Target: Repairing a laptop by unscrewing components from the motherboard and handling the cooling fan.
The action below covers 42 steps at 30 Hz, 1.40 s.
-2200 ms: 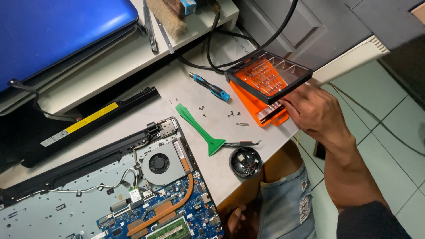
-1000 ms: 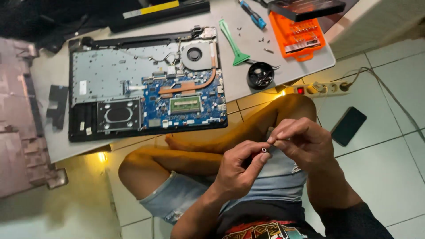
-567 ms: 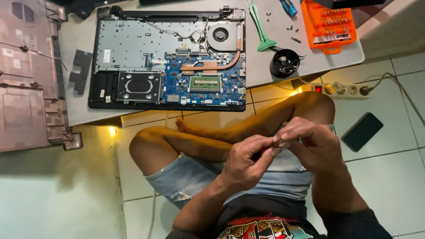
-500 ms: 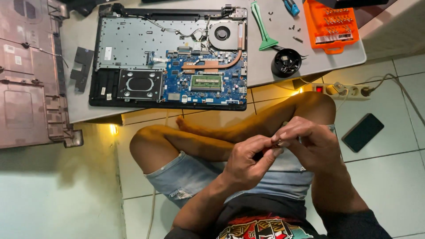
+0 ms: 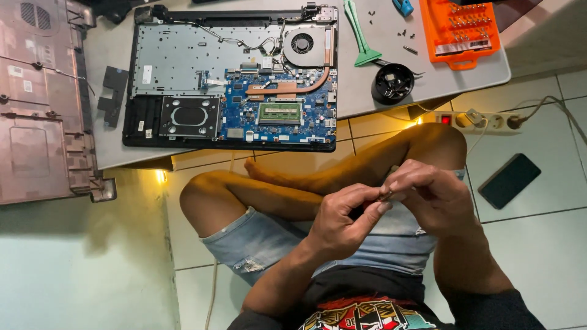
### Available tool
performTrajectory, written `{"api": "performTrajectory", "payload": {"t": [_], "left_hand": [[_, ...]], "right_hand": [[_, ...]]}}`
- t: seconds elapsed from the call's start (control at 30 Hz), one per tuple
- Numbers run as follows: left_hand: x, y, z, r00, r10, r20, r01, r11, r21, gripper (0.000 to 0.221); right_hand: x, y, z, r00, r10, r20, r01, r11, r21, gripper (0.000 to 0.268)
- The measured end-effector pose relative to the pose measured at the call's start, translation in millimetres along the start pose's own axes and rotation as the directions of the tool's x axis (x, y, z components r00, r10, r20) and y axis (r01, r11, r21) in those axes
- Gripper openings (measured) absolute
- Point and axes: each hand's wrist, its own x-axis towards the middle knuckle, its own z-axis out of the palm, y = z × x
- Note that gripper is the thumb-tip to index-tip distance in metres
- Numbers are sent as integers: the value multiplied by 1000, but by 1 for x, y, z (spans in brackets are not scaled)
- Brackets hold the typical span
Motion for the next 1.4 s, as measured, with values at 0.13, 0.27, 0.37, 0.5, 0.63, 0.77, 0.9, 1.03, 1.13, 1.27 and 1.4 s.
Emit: {"api": "performTrajectory", "payload": {"t": [0.13,0.27,0.37,0.5,0.63,0.77,0.9,1.03,1.13,1.27,1.4], "left_hand": [[0,-3,3,1000,4,-10,-4,1000,9,14],[1,-4,7,1000,16,-18,-16,1000,11,15],[3,-1,8,999,32,-34,-31,999,16,13],[4,3,9,997,47,-62,-42,996,76,14],[5,0,9,988,96,-117,-77,985,153,15],[6,-4,5,987,97,-125,-76,984,163,14],[5,-6,7,980,99,-173,-78,989,124,15],[-1,-4,-1,969,132,-207,-120,990,71,16],[-4,2,2,949,35,-312,-152,922,-357,17],[1,5,-8,942,24,-336,-182,876,-447,16],[4,-11,-18,882,-47,-468,-275,756,-594,14]], "right_hand": [[-2,0,-8,1000,13,18,-14,1000,20,7],[-5,0,-12,998,60,29,-61,997,42,8],[-5,0,-14,994,93,61,-92,996,-16,8],[-6,3,-14,994,103,44,-99,992,-72,14],[-10,8,-16,991,129,46,-124,988,-87,17],[-9,8,-14,988,141,57,-138,989,-60,18],[-8,8,-13,982,173,74,-168,983,-77,20],[-22,19,-18,937,253,241,-192,950,-247,43],[-42,32,-12,850,404,338,-342,911,-231,90],[-46,35,5,914,341,219,-356,934,30,71],[-26,39,18,942,330,-67,-297,908,295,50]]}}
